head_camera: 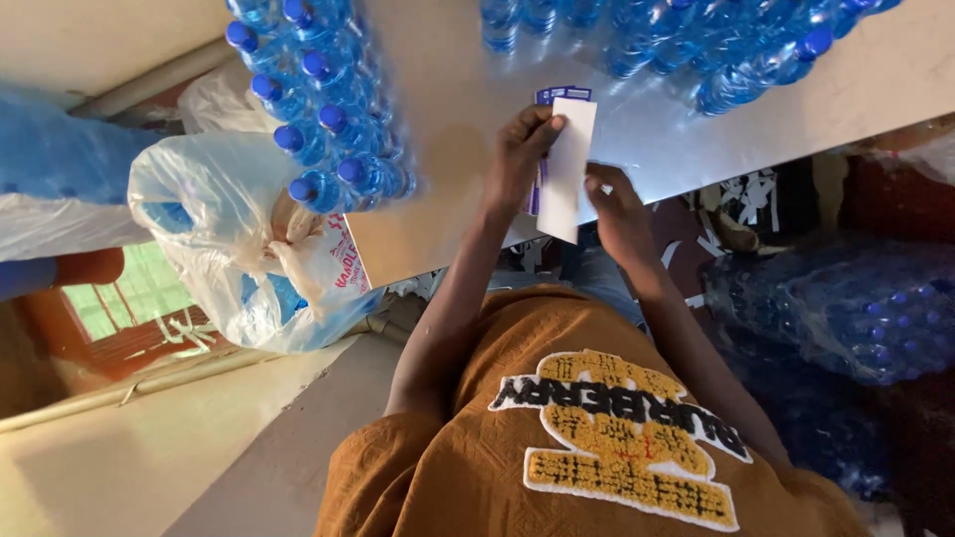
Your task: Manually applying adhesive labels to plastic water bottles by peeling the backing and wrapping them around the bottle.
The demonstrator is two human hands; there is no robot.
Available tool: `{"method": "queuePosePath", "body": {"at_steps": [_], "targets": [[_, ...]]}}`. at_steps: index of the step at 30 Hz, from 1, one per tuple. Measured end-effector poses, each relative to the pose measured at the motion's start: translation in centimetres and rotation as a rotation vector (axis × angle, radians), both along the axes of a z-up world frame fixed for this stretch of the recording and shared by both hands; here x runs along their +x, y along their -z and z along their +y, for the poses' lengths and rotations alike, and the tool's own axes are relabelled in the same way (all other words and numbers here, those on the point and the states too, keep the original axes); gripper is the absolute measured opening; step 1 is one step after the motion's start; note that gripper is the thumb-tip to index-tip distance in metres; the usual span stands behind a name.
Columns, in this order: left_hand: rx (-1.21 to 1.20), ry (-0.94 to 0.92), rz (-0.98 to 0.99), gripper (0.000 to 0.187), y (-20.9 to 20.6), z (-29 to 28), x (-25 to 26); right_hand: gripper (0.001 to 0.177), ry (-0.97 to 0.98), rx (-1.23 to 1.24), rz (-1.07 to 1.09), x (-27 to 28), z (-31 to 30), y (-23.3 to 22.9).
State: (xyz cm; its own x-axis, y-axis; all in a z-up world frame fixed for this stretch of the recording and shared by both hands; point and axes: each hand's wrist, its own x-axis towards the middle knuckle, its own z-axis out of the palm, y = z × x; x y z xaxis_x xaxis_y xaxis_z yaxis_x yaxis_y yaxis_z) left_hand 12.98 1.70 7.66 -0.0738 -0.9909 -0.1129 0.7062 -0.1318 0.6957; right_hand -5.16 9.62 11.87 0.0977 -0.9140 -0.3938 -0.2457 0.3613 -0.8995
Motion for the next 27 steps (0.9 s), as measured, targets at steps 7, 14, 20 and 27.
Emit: {"method": "queuePosePath", "body": {"at_steps": [7, 14, 20, 27], "targets": [[-0.113, 0.025, -0.446, 0.023, -9.9, 2.7, 1.8, 0.021, 0.149, -0.378, -0.139, 0.5, -3.6, -4.2], [-0.026, 0.055, -0.225, 0.016, -13.0, 4.3, 2.0, 0.02, 0.087, -0.254, -0.678, 2.0, -3.6, -2.9], [-0.145, -0.143, -0.529, 0.018, -11.3, 3.8, 1.5, 0.024, 0.068, -0.222, -0.657, 1.6, -3.1, -3.1], [-0.166, -0.099, -0.654, 0.035, -14.8, 5.1, 0.1, 0.018, 0.145, -0.252, -0.518, 2.8, -2.5, -3.5]]}}
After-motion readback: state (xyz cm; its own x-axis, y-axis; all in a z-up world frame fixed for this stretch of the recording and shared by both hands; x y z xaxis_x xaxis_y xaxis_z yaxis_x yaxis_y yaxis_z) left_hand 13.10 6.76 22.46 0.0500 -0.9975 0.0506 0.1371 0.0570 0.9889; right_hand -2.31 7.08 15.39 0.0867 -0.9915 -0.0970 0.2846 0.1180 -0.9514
